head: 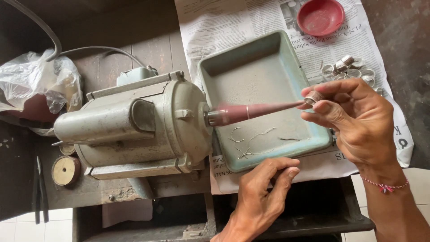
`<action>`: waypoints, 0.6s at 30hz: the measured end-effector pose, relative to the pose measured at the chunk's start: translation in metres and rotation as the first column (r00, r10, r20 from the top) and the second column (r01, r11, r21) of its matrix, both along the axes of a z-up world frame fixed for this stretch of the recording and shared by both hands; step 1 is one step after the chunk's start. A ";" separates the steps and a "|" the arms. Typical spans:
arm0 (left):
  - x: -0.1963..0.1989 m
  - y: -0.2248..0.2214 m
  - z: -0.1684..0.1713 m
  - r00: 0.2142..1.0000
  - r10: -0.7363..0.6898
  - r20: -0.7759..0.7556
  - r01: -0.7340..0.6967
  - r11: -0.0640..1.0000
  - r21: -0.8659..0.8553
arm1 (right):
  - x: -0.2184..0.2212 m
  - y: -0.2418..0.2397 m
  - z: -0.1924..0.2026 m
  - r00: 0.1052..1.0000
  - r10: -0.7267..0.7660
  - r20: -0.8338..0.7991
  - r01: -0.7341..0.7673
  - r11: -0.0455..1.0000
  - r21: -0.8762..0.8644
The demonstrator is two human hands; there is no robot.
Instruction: Polishing the interior of metal rings using a rotating conical mandrel on a polishing motor
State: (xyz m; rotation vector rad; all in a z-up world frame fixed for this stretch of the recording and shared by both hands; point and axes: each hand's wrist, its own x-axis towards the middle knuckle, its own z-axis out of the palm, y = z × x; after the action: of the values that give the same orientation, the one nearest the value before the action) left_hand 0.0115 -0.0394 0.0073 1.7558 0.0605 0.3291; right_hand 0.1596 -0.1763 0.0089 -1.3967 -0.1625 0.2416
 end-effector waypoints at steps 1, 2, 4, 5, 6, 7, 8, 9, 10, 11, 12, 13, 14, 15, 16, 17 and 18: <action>0.000 0.000 -0.002 1.000 0.002 -0.002 -0.002 1.000 -0.001 | -0.001 0.001 0.001 1.000 0.002 -0.002 -0.002 1.000 -0.001; -0.001 0.000 -0.003 1.000 -0.008 -0.002 0.008 1.000 0.012 | -0.002 0.002 0.002 1.000 0.007 0.022 -0.007 1.000 -0.003; -0.001 0.001 -0.005 1.000 -0.015 -0.001 0.015 1.000 0.027 | -0.004 0.004 0.002 0.999 0.014 0.047 -0.014 1.000 -0.003; -0.001 0.002 -0.005 1.000 -0.020 0.008 0.019 0.999 0.027 | -0.004 0.006 0.002 0.995 0.025 0.092 -0.025 1.000 -0.006; -0.002 0.003 -0.005 1.000 -0.024 0.018 0.024 0.999 0.027 | -0.004 0.008 0.002 0.990 0.037 0.138 -0.036 0.999 -0.009; -0.001 0.003 -0.005 1.000 -0.020 0.015 0.019 0.999 0.028 | -0.006 0.013 0.008 0.990 0.041 0.135 -0.040 0.999 -0.008; -0.001 0.004 -0.006 0.998 -0.020 0.058 0.017 0.998 0.060 | -0.008 0.018 0.014 0.963 0.091 0.252 -0.063 0.991 -0.118; -0.001 0.004 -0.007 0.995 -0.023 0.102 0.014 0.996 0.091 | -0.009 0.022 0.020 0.921 0.150 0.361 -0.069 0.971 -0.228; -0.001 0.004 -0.008 0.995 -0.020 0.100 0.011 0.996 0.091 | -0.009 0.024 0.021 0.921 0.153 0.359 -0.073 0.971 -0.228; -0.001 0.004 -0.010 0.993 -0.025 0.116 0.013 0.995 0.101 | -0.009 0.027 0.022 0.859 0.203 0.470 -0.068 0.955 -0.287; -0.001 0.004 -0.012 0.991 -0.031 0.132 0.016 0.994 0.111 | -0.009 0.029 0.023 0.782 0.256 0.569 -0.056 0.937 -0.344; -0.001 0.004 -0.012 0.991 -0.028 0.129 0.014 0.994 0.109 | -0.008 0.031 0.026 0.783 0.259 0.566 -0.060 0.936 -0.346; -0.001 0.005 -0.013 0.988 -0.035 0.151 0.015 0.991 0.131 | -0.008 0.032 0.029 0.723 0.313 0.616 -0.082 0.924 -0.374; 0.000 0.005 -0.014 0.983 -0.043 0.177 0.016 0.988 0.153 | -0.006 0.034 0.032 0.655 0.365 0.662 -0.100 0.910 -0.402; -0.001 0.004 -0.018 0.983 -0.042 0.176 0.015 0.988 0.152 | -0.005 0.034 0.030 0.655 0.366 0.661 -0.101 0.909 -0.404; -0.001 0.003 -0.023 0.986 -0.045 0.161 0.010 0.977 0.213 | -0.003 0.034 0.028 0.596 0.389 0.702 -0.051 0.892 -0.450; -0.001 0.003 -0.028 0.988 -0.047 0.145 0.006 0.962 0.274 | -0.002 0.034 0.026 0.535 0.414 0.737 0.002 0.871 -0.491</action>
State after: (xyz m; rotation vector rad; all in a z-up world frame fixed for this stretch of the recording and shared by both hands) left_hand 0.0100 -0.0369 -0.0203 1.9966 -0.1228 0.4667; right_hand 0.1577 -0.1421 0.0353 -1.8640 -1.1605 -0.2387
